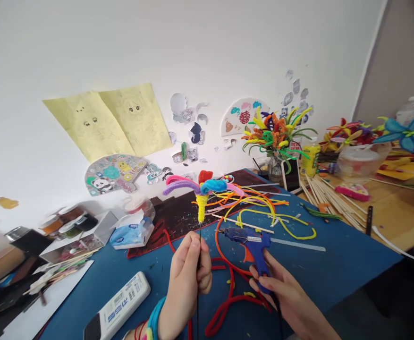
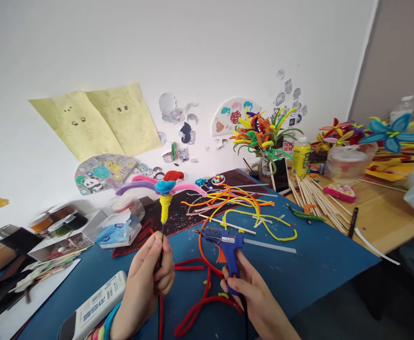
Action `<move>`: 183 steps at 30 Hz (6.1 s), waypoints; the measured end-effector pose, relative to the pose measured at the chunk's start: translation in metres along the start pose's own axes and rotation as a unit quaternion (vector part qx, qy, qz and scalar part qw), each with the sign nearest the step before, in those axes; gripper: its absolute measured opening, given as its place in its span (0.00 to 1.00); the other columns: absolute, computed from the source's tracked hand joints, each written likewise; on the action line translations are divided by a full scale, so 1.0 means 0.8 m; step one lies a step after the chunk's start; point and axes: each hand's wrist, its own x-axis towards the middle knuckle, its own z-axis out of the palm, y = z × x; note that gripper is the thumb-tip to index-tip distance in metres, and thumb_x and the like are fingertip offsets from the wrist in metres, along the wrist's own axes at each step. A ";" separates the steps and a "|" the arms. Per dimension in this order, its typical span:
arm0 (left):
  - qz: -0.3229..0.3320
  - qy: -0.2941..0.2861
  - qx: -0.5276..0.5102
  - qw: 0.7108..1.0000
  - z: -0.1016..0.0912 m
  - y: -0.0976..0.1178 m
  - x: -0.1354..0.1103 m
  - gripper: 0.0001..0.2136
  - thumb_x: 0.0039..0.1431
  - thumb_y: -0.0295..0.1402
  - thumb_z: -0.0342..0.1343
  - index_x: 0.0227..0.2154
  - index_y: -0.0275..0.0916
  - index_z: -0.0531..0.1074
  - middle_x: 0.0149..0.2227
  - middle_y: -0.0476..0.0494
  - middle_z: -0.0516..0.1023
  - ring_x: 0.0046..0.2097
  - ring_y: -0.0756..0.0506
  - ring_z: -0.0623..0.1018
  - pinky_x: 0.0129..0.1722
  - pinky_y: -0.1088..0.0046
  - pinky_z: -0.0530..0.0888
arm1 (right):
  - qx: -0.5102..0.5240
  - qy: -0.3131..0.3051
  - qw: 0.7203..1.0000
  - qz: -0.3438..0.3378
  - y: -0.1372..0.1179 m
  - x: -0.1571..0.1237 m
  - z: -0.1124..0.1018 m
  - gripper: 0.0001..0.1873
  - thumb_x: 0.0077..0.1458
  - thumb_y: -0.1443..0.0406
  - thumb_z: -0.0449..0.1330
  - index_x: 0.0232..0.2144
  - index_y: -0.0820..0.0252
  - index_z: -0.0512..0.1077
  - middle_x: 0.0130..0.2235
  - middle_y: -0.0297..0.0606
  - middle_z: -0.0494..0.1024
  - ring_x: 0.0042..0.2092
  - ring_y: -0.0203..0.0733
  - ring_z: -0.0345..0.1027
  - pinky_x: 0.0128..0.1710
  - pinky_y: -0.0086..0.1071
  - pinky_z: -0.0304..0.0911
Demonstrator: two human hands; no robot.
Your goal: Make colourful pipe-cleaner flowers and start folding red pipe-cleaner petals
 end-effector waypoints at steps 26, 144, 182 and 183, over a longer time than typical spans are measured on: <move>-0.022 -0.002 0.006 1.000 -0.002 -0.015 0.012 0.14 0.59 0.45 0.49 0.28 0.39 0.59 0.14 0.62 0.51 0.14 0.59 0.45 0.12 0.87 0.49 | -0.565 0.180 0.783 -0.185 -0.021 0.058 -0.097 0.25 0.51 0.53 0.48 0.41 0.62 0.74 0.46 0.46 0.77 0.53 0.56 0.63 0.54 0.43 0.55; 0.119 -0.003 -0.043 0.992 0.071 0.047 0.055 0.10 0.53 0.38 0.55 0.29 0.41 0.59 0.15 0.62 0.50 0.15 0.59 0.44 0.13 0.86 0.45 | -0.365 -0.109 0.635 -0.672 -0.167 0.035 0.143 0.04 0.51 0.68 0.58 0.28 0.55 0.72 0.23 0.34 0.76 0.22 0.36 0.68 0.17 0.27 0.59; 0.115 -0.054 -0.045 0.991 0.074 0.035 0.054 0.09 0.52 0.35 0.55 0.27 0.39 0.59 0.14 0.61 0.52 0.15 0.59 0.46 0.12 0.86 0.47 | -0.356 -0.137 0.749 -0.541 -0.176 0.031 0.145 0.04 0.47 0.66 0.58 0.22 0.58 0.71 0.19 0.30 0.67 0.18 0.28 0.46 0.15 0.23 0.45; 0.114 -0.054 -0.045 0.991 0.073 0.035 0.055 0.09 0.52 0.35 0.55 0.26 0.40 0.59 0.14 0.61 0.52 0.15 0.59 0.46 0.12 0.86 0.47 | -0.362 -0.142 0.748 -0.538 -0.178 0.032 0.145 0.04 0.47 0.66 0.58 0.22 0.58 0.71 0.19 0.29 0.66 0.17 0.28 0.46 0.15 0.23 0.45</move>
